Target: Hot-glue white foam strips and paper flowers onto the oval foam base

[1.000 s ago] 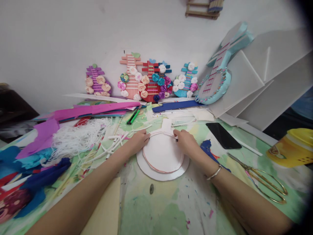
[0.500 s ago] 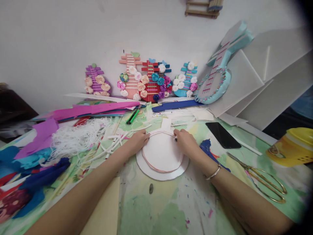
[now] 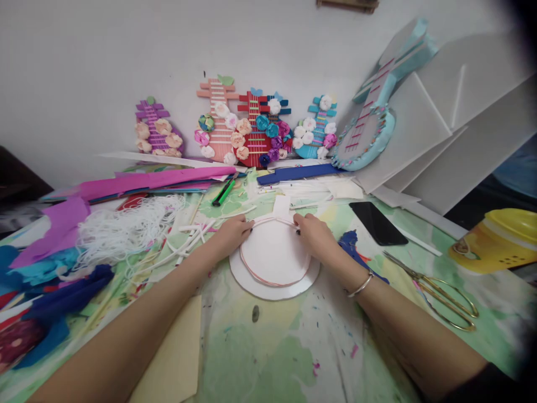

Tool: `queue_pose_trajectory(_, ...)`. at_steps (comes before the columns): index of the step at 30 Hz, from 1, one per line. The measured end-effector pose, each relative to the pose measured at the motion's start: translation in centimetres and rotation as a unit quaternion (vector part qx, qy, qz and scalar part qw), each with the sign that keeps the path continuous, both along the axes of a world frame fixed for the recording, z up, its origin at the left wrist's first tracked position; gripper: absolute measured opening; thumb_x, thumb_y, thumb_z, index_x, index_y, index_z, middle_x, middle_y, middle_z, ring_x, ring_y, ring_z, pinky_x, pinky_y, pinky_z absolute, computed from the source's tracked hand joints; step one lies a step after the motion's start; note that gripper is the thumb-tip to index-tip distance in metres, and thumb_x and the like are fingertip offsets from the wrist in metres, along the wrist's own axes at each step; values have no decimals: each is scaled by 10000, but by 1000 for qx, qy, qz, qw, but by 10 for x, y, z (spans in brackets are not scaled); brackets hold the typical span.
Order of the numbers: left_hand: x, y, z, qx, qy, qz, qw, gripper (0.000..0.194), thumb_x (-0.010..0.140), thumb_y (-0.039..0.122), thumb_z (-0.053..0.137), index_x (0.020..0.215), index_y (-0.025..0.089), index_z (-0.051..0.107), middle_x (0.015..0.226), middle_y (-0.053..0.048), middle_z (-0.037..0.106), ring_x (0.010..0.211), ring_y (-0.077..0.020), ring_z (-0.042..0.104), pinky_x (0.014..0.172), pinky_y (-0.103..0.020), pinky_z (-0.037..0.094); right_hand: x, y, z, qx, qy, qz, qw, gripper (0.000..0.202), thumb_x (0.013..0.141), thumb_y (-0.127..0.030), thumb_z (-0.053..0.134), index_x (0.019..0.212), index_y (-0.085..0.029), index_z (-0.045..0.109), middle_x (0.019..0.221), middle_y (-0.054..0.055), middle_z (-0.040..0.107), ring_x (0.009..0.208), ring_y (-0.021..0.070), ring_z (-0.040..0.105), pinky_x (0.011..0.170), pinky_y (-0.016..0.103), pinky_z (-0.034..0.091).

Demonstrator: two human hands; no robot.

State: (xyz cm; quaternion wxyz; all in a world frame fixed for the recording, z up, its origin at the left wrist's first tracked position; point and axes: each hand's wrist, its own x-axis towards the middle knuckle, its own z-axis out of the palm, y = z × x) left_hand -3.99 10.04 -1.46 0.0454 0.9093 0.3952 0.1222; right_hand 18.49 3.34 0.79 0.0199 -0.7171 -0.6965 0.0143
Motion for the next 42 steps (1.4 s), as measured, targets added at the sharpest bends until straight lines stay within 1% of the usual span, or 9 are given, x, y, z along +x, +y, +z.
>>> queue_pose_trajectory(17, 1, -1, -3, 22, 18, 6, 1000, 297, 891, 185, 379, 1010, 168, 651, 796, -53, 516, 744, -165, 524, 717, -282, 416, 1, 1, -1, 1, -6, 3, 1000, 303, 839, -84, 411, 1072, -227, 542, 955, 97, 574, 838, 231, 600, 655, 293, 378)
queue_pose_trajectory(20, 1, -2, -6, 33, 32, 15, 999, 315, 916, 203, 350, 1035, 158, 637, 802, -56, 515, 737, -168, 524, 710, -281, 412, 1, 2, -2, 6, -11, 7, 1000, 286, 840, -95, 411, 1049, -229, 555, 952, 97, 575, 838, 240, 600, 650, 296, 380)
queue_pose_trajectory(26, 5, -9, -14, 66, 54, 46, 995, 310, 941, 238, 332, 1126, 160, 567, 897, -71, 532, 729, -162, 521, 702, -281, 409, -1, 1, -3, 20, -24, 22, 999, 257, 851, -92, 393, 987, -212, 574, 915, 94, 571, 800, 233, 604, 610, 286, 370)
queue_pose_trajectory(29, 6, -14, -14, 86, 55, 54, 993, 306, 943, 210, 318, 1148, 170, 542, 995, -100, 555, 848, -200, 523, 722, -298, 418, -1, 0, -2, 24, -29, 26, 999, 256, 858, -90, 394, 996, -209, 574, 916, 93, 570, 808, 227, 604, 616, 279, 372)
queue_pose_trajectory(32, 6, -17, -12, 106, 60, 31, 992, 331, 923, 146, 348, 1207, 152, 517, 1188, -144, 534, 1043, -251, 469, 846, -351, 408, -1, -1, -2, 24, -30, 29, 999, 254, 865, -95, 394, 1003, -209, 574, 919, 93, 570, 823, 232, 604, 627, 281, 379)
queue_pose_trajectory(34, 6, -16, -12, 113, 67, 10, 991, 342, 918, 139, 368, 1225, 146, 518, 1272, -143, 512, 1101, -262, 441, 932, -383, 374, -1, -1, -2, 22, -30, 31, 999, 262, 861, -88, 395, 1010, -209, 574, 923, 95, 571, 822, 232, 605, 629, 283, 381)
queue_pose_trajectory(37, 5, -12, -14, 119, 74, -2, 990, 367, 930, 176, 369, 1272, 191, 499, 1352, -108, 484, 1154, -280, 419, 969, -434, 355, -1, 0, -2, 22, -28, 32, 999, 272, 863, -88, 387, 1019, -208, 574, 929, 99, 570, 821, 234, 605, 626, 287, 383)
queue_pose_trajectory(40, 4, -9, -17, 130, 85, 16, 988, 389, 941, 227, 361, 1312, 276, 468, 1408, -47, 450, 1239, -320, 359, 949, -488, 370, 0, 0, -2, 23, -25, 36, 999, 267, 872, -104, 378, 1026, -204, 573, 933, 103, 568, 822, 237, 603, 628, 291, 383)
queue_pose_trajectory(42, 4, -7, -17, 125, 93, 25, 987, 391, 949, 249, 344, 1317, 309, 460, 1430, -14, 428, 1292, -330, 316, 946, -506, 375, 0, 0, -3, 24, -22, 38, 999, 266, 874, -107, 379, 1031, -202, 572, 937, 102, 567, 825, 235, 601, 638, 292, 383)
